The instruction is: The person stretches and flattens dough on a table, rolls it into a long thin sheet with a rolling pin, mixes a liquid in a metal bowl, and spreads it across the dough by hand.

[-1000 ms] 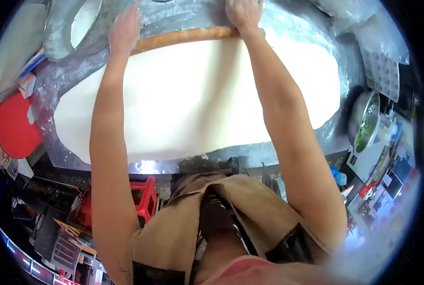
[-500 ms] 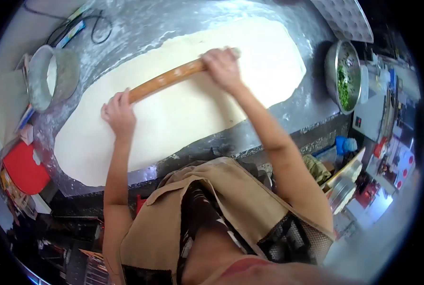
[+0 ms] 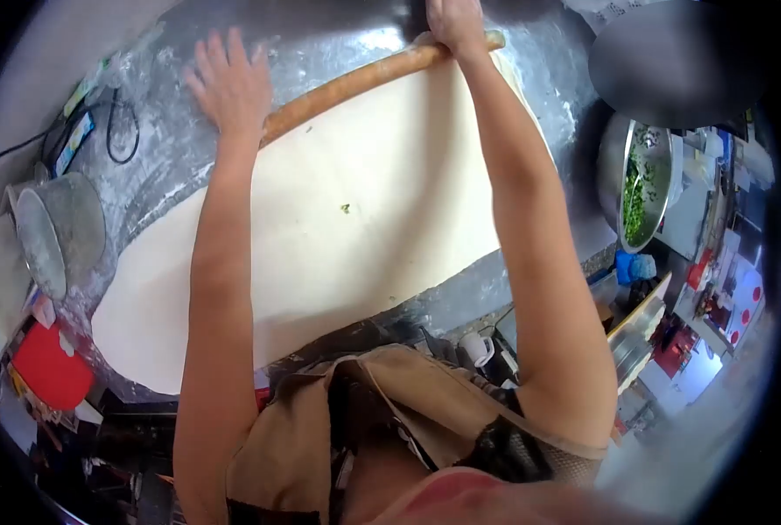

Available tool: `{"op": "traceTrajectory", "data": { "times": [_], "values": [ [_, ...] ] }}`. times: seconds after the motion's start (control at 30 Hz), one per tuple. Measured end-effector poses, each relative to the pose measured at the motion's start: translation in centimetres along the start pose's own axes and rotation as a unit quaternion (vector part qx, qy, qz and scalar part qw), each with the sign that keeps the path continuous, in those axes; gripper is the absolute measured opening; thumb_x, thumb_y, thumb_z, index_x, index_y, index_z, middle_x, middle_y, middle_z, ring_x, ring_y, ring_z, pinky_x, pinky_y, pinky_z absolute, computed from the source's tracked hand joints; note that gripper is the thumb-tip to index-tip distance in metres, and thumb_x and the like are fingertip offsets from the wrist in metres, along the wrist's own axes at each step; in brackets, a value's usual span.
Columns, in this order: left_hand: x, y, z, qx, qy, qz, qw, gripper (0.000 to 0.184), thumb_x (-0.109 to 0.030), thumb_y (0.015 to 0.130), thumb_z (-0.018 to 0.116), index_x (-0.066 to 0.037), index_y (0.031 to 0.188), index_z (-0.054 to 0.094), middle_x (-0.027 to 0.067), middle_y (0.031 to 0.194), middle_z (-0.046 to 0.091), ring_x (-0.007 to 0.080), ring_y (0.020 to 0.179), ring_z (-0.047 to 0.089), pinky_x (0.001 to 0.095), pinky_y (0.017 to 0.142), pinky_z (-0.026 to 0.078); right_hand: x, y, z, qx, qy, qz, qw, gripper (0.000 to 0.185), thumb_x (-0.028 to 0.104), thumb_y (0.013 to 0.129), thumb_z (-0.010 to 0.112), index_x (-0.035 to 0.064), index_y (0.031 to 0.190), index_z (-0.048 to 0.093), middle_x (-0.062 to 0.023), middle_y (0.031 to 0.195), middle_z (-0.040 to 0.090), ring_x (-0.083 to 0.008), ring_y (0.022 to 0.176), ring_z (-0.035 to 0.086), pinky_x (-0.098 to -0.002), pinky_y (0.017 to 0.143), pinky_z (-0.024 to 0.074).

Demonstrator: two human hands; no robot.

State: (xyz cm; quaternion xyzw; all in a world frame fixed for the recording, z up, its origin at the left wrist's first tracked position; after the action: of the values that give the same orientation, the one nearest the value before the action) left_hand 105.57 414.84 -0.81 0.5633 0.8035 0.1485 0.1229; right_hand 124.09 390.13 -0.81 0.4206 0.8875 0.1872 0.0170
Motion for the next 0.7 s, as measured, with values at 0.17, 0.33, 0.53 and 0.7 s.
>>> {"op": "traceTrajectory", "data": {
  "times": [0.17,0.33,0.53,0.7],
  "values": [
    [-3.1,-7.2,-2.6,0.084,-0.045,0.054,0.994,0.058,-0.044,0.088,0.054,-0.015,0.137,0.045,0.0122,0.147,0.036,0.0309,0.134,0.034,0.0544,0.109,0.023,1.7,-9.1,-3.3,-0.017,-0.009,0.025,1.000,0.040,0.031,0.090,0.046,0.0122,0.124,0.055,-0.0098,0.130,0.054,-0.0333,0.124,0.046,-0.0517,0.105,0.0290],
    [-8.5,-20.6,-7.6,0.202,-0.235,0.168,0.936,0.074,-0.039,0.084,0.060,-0.004,0.143,0.034,0.0150,0.148,0.035,0.0317,0.134,0.035,0.0532,0.109,0.022,1.4,-21.7,-11.2,0.083,-0.021,0.047,0.995,0.039,0.038,0.087,0.053,0.0104,0.114,0.060,-0.0088,0.121,0.060,-0.0264,0.116,0.054,-0.0538,0.109,0.0217],
    [-7.4,-13.9,-8.3,0.073,-0.262,-0.022,0.962,0.064,-0.032,0.089,0.056,-0.006,0.142,0.033,0.0224,0.148,0.026,0.0406,0.138,0.022,0.0579,0.110,0.014,0.4,-13.1,-7.3,-0.098,0.047,0.093,0.990,0.042,0.037,0.090,0.050,0.0046,0.116,0.055,-0.0211,0.117,0.056,-0.0399,0.107,0.052,-0.0483,0.105,0.0309],
    [-12.0,-21.5,-6.2,0.313,-0.127,0.026,0.941,0.072,-0.045,0.091,0.051,-0.002,0.144,0.028,0.0245,0.153,0.014,0.0310,0.143,0.015,0.0549,0.113,0.012,0.4,-23.1,-5.7,0.061,-0.025,0.056,0.996,0.057,0.032,0.092,0.046,0.0002,0.139,0.038,-0.0185,0.145,0.036,-0.0383,0.134,0.032,-0.0499,0.113,0.0220]
  ]
}}
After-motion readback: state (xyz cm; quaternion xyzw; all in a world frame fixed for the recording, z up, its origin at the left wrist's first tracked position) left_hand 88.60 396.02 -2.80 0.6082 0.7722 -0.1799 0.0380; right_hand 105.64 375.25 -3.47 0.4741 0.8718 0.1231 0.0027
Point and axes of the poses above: each hand's wrist, its own y-axis towards the middle knuckle, its own z-axis out of the palm, x = y × z, the point moved 8 cm from there along y, towards the middle knuckle
